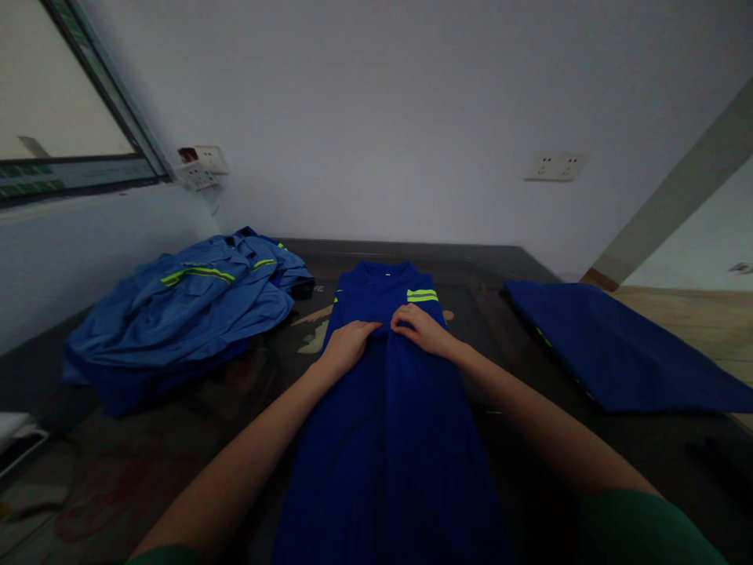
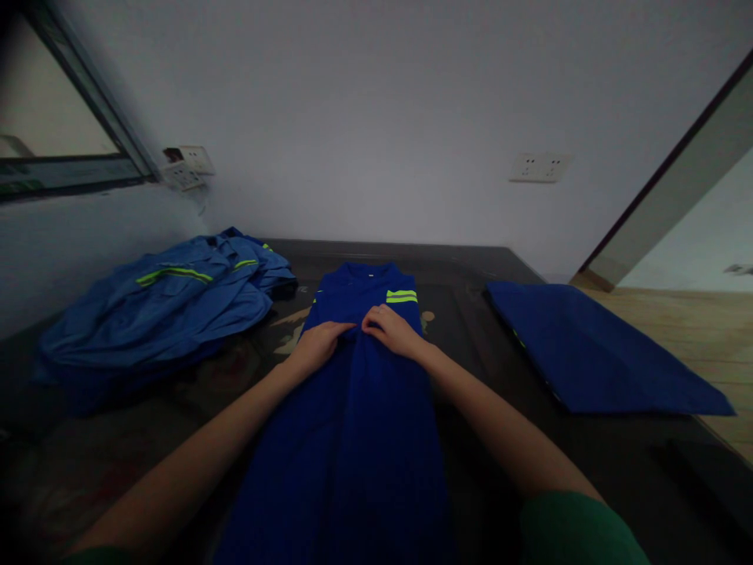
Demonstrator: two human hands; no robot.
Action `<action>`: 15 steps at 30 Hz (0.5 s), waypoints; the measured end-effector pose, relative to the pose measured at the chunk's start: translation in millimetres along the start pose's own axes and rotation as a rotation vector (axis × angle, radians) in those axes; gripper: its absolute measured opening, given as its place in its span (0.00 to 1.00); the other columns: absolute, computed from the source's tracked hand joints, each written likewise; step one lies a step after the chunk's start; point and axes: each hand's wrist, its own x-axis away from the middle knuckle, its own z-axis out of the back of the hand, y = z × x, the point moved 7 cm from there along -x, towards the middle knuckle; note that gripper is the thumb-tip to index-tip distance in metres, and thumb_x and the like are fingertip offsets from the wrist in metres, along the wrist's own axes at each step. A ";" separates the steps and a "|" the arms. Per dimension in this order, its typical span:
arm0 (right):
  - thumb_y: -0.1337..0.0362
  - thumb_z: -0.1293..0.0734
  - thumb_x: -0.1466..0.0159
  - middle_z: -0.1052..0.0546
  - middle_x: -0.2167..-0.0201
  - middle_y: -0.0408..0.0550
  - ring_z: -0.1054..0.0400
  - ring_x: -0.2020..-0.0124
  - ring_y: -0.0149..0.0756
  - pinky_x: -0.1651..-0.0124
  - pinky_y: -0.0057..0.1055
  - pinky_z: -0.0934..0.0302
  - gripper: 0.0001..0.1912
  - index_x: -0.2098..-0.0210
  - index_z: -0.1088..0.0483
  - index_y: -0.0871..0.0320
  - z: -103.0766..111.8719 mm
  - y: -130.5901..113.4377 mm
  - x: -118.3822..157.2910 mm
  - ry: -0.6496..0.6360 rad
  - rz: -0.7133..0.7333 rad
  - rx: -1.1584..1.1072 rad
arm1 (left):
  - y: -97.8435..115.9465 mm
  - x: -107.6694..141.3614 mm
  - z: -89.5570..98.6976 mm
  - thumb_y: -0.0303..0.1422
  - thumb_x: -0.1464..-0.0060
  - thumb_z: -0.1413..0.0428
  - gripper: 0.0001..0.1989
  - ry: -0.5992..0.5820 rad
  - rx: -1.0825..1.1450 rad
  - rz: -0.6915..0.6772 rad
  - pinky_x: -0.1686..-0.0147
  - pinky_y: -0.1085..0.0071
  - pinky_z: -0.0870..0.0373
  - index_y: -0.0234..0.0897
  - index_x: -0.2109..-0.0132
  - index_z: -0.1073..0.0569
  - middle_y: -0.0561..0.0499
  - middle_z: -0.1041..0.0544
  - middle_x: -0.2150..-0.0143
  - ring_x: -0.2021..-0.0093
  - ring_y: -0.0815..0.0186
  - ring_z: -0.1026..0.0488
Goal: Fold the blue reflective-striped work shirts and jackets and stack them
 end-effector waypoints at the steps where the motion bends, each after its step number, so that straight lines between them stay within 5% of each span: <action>1: 0.68 0.38 0.34 0.27 0.62 0.48 0.35 0.57 0.37 0.50 0.36 0.41 0.04 0.64 0.31 0.58 1.5 1.7 0.3 0.015 -0.006 -0.039 | 0.8 -0.2 1.8 0.19 0.43 0.55 0.25 0.014 -0.029 -0.020 0.48 0.63 0.32 0.40 0.41 0.32 0.46 0.26 0.45 0.46 0.61 0.30; 7: 0.69 0.39 0.33 0.28 0.63 0.47 0.36 0.60 0.36 0.53 0.34 0.42 0.04 0.64 0.34 0.57 -2.7 8.3 -1.2 0.032 -0.078 -0.135 | 19.3 1.7 7.8 0.23 0.42 0.49 0.17 0.124 -0.092 -0.127 0.49 0.61 0.32 0.36 0.47 0.28 0.44 0.27 0.49 0.49 0.59 0.32; 15: 0.70 0.41 0.33 0.27 0.64 0.47 0.38 0.61 0.36 0.57 0.32 0.45 0.05 0.65 0.35 0.58 -23.5 10.8 -4.1 -0.043 -0.164 -0.004 | 32.5 10.2 -4.9 0.31 0.39 0.49 0.09 0.005 -0.208 -0.205 0.59 0.67 0.27 0.35 0.59 0.25 0.45 0.24 0.56 0.55 0.60 0.28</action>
